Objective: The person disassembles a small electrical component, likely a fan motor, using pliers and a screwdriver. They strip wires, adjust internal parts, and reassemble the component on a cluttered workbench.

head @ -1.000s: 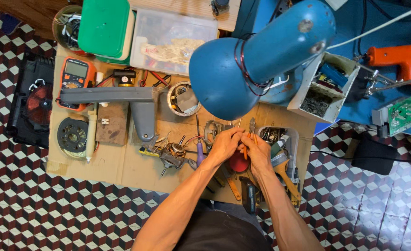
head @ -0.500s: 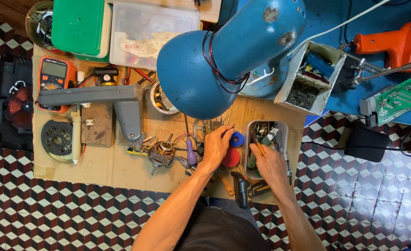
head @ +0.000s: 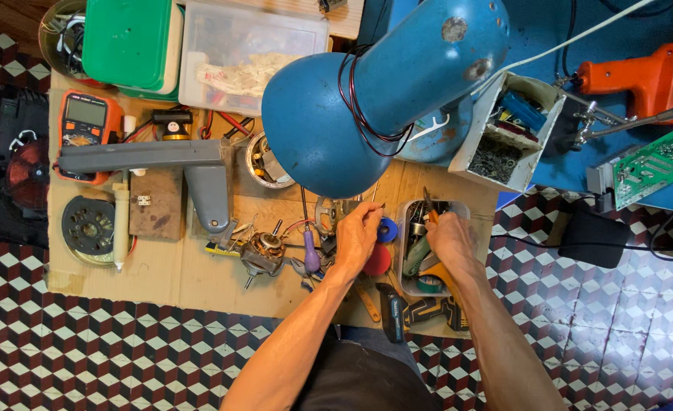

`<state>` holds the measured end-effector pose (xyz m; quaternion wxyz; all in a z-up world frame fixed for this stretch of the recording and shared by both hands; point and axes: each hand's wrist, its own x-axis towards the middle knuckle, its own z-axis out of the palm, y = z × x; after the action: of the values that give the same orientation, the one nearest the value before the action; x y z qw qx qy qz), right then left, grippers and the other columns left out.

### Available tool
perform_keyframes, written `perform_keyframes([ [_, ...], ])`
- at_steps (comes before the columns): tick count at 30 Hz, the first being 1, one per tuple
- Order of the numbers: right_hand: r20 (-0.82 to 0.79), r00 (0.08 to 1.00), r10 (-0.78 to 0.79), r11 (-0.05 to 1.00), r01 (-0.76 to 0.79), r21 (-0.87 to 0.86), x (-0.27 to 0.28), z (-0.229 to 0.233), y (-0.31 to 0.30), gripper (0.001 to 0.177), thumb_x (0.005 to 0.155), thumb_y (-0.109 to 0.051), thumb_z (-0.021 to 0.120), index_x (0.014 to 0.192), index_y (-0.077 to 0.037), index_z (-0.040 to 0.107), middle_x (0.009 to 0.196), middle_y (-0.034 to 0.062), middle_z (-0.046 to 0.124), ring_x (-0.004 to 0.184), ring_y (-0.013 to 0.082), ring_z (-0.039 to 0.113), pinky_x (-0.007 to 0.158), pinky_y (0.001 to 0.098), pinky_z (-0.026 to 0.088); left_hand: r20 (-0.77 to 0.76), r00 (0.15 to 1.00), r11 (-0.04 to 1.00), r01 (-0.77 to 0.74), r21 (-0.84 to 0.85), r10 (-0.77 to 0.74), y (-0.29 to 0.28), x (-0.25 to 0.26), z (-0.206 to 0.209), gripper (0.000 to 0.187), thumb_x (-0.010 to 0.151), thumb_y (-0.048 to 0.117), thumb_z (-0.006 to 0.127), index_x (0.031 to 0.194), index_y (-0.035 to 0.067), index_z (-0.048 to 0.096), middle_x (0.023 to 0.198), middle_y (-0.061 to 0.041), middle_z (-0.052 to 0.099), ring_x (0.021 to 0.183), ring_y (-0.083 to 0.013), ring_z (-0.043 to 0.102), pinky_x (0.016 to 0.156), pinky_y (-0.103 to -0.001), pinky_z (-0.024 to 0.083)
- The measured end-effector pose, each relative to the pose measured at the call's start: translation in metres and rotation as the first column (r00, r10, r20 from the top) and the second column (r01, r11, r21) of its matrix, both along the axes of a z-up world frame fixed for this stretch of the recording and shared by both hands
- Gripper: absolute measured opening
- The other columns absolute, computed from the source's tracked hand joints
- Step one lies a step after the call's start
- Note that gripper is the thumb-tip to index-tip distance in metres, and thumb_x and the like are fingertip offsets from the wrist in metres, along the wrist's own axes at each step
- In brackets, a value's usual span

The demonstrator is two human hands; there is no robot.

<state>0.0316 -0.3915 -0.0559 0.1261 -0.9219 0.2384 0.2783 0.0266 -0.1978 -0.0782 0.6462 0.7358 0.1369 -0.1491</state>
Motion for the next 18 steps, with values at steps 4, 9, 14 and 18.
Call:
perform_keyframes([
  [4, 0.328, 0.908, 0.260, 0.964, -0.261, -0.040, -0.029, 0.022, 0.011, 0.028, 0.096, -0.026, 0.064, 0.097, 0.000, 0.073, 0.096, 0.0262, 0.071, 0.089, 0.0438, 0.070, 0.078, 0.0532, 0.055, -0.012, 1.000, 0.999, 0.004, -0.054, -0.005, 0.002, 0.001, -0.001, 0.028, 0.097, 0.023, 0.064, 0.111, -0.001, 0.071, 0.081, -0.008, 0.073, 0.074, -0.0115, 0.066, 0.069, -0.029, 0.054],
  [9, 0.341, 0.884, 0.320, 0.933, -0.356, 0.048, -0.044, 0.033, 0.032, 0.020, 0.093, -0.009, 0.055, 0.108, 0.002, 0.063, 0.096, 0.0236, 0.066, 0.085, 0.0416, 0.068, 0.076, 0.0509, 0.055, -0.049, 0.998, 0.998, 0.022, -0.059, -0.025, 0.002, 0.003, -0.003, 0.028, 0.098, 0.023, 0.063, 0.110, -0.001, 0.070, 0.080, -0.008, 0.073, 0.074, -0.0108, 0.066, 0.069, -0.029, 0.054],
  [14, 0.201, 0.942, 0.269, 0.955, -0.288, 0.069, -0.037, 0.043, 0.050, 0.024, 0.097, -0.014, 0.056, 0.113, 0.003, 0.059, 0.100, 0.0261, 0.060, 0.083, 0.0384, 0.067, 0.071, 0.0495, 0.055, -0.036, 0.998, 0.997, 0.051, -0.056, -0.053, 0.006, 0.001, 0.000, 0.027, 0.099, 0.023, 0.062, 0.110, -0.001, 0.070, 0.080, -0.009, 0.073, 0.074, -0.0115, 0.066, 0.069, -0.029, 0.054],
  [18, 0.321, 0.890, 0.323, 0.935, -0.352, 0.036, -0.033, 0.051, 0.056, 0.024, 0.093, -0.017, 0.060, 0.107, 0.002, 0.062, 0.098, 0.0241, 0.062, 0.092, 0.0384, 0.065, 0.079, 0.0498, 0.054, -0.025, 0.998, 0.997, 0.051, -0.050, -0.052, 0.005, 0.003, 0.002, 0.026, 0.099, 0.022, 0.062, 0.111, 0.000, 0.070, 0.081, -0.009, 0.073, 0.074, -0.0115, 0.066, 0.069, -0.029, 0.054],
])
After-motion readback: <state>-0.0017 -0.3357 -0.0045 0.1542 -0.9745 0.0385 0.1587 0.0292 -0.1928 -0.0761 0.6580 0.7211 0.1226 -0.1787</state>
